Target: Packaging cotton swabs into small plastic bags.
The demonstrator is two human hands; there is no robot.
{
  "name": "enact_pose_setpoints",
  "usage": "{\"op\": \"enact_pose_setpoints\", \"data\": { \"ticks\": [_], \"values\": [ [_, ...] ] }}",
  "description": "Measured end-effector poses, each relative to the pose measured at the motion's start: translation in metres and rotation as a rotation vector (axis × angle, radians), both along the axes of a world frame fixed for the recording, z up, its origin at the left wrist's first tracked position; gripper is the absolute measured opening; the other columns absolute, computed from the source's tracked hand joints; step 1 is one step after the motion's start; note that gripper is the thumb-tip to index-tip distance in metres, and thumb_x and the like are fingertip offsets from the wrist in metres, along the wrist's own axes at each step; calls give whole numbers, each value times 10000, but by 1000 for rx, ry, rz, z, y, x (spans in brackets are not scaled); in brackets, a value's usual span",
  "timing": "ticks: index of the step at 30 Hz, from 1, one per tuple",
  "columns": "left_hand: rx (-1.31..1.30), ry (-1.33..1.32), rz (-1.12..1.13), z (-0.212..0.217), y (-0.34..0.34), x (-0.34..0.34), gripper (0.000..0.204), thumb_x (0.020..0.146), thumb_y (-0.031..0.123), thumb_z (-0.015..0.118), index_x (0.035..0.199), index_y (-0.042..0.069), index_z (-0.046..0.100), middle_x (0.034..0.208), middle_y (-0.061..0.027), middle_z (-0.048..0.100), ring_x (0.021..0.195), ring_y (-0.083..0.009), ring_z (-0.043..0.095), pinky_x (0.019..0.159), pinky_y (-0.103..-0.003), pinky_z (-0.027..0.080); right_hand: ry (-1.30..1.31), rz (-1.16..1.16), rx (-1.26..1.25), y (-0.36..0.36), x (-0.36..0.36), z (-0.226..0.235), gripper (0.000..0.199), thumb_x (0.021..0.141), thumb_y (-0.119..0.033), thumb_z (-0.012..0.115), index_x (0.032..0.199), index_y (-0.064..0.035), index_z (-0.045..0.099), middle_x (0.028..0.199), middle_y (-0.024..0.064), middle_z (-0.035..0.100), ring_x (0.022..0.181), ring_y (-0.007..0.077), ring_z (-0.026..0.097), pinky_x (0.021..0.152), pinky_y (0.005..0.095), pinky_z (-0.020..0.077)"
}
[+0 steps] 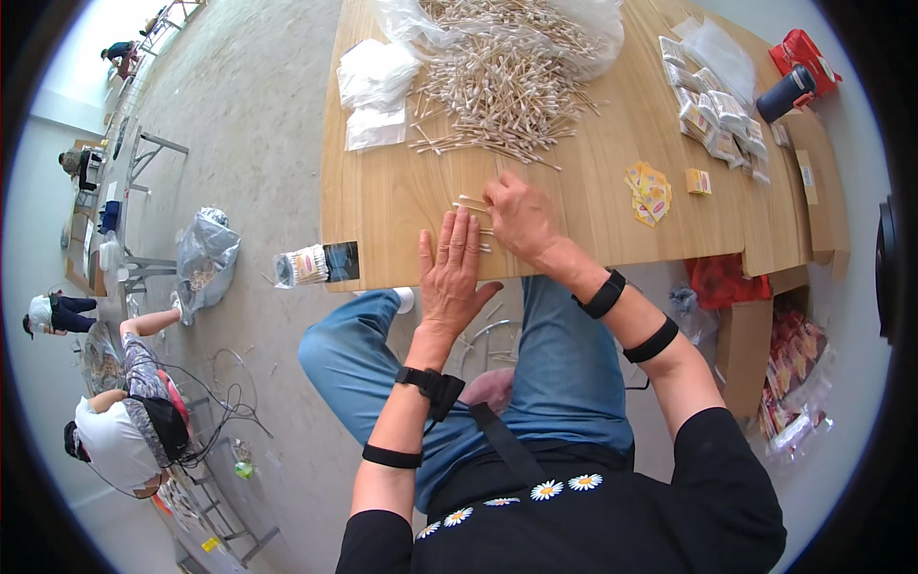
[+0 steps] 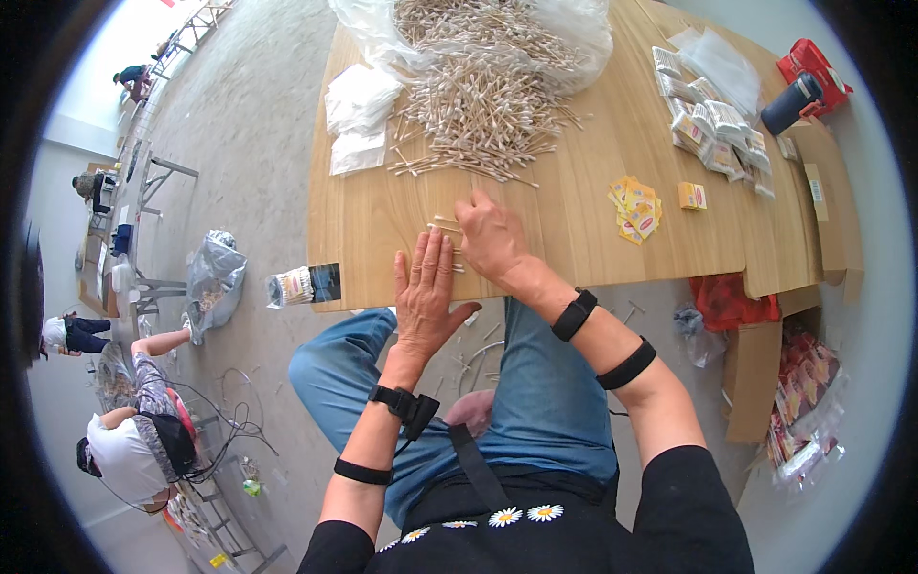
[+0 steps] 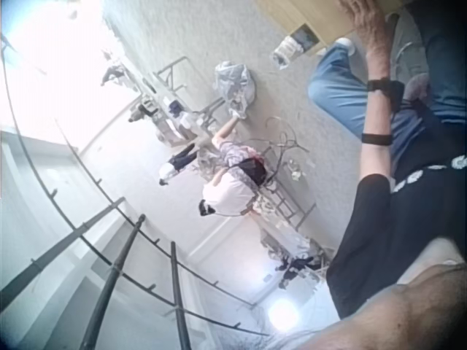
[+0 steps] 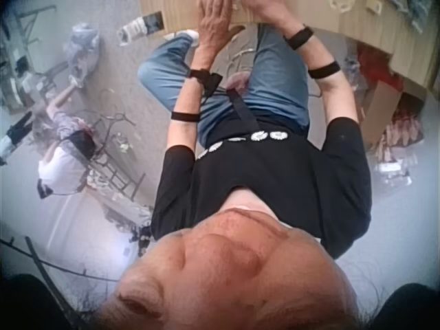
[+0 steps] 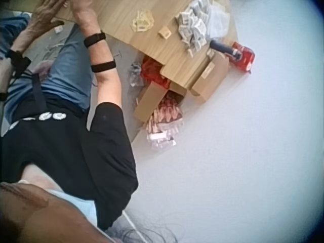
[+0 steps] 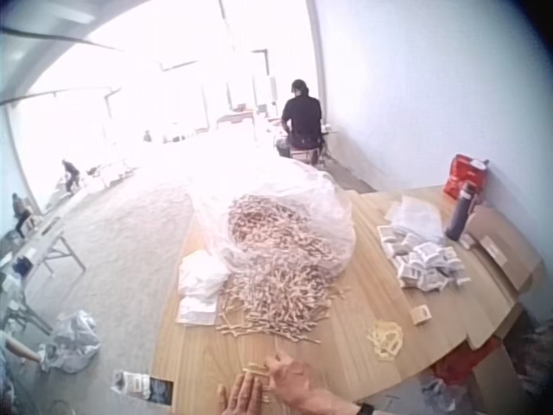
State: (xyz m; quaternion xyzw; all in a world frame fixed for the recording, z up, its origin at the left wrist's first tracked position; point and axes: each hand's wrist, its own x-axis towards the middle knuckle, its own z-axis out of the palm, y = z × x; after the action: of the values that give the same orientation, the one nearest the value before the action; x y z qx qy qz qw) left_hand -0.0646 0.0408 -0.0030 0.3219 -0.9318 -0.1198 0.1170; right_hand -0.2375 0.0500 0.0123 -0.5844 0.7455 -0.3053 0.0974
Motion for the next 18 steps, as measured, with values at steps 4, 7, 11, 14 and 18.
{"op": "enact_pose_setpoints", "data": {
  "ticks": [4, 7, 11, 14, 18],
  "values": [
    [-6, -3, 1, 2, -1, 0, 1164, 579, 411, 863, 1521, 44, 287, 1603, -113, 254, 1496, -267, 211, 1201, -532, 124, 26, 75, 17, 3, 7, 2, 37, 784, -45, 641, 799, -21, 616, 892, 189, 607, 795, 394, 659, 667, 470, 540],
    [-31, -10, 5, 2, -1, 1, 1155, 578, 414, 862, 1517, 43, 299, 1603, -113, 254, 1496, -264, 210, 1200, -536, 123, -13, 128, 20, 2, 10, 3, 35, 779, -39, 634, 802, -15, 623, 888, 199, 613, 773, 401, 655, 658, 471, 540],
    [-12, -14, 12, 2, -1, 1, 1165, 575, 413, 863, 1523, 52, 291, 1598, -109, 264, 1495, -268, 211, 1198, -543, 122, 64, 37, 66, -36, 5, 19, 59, 781, -54, 628, 827, -23, 648, 927, 200, 645, 811, 373, 679, 673, 462, 549],
    [-4, -17, 9, 1, 0, 1, 1178, 576, 409, 863, 1533, 59, 271, 1598, -104, 263, 1494, -269, 214, 1197, -546, 121, 104, -28, 97, -83, 12, 28, 114, 790, -105, 651, 880, -37, 654, 957, 194, 667, 864, 368, 687, 711, 447, 555],
    [16, -15, 1, 3, 2, -2, 1194, 574, 394, 863, 1542, 65, 247, 1599, -100, 256, 1492, -268, 220, 1197, -546, 120, 183, -66, 113, -126, 16, 7, 151, 781, -137, 661, 915, -68, 659, 966, 173, 694, 881, 353, 697, 741, 433, 560]
  ]
}}
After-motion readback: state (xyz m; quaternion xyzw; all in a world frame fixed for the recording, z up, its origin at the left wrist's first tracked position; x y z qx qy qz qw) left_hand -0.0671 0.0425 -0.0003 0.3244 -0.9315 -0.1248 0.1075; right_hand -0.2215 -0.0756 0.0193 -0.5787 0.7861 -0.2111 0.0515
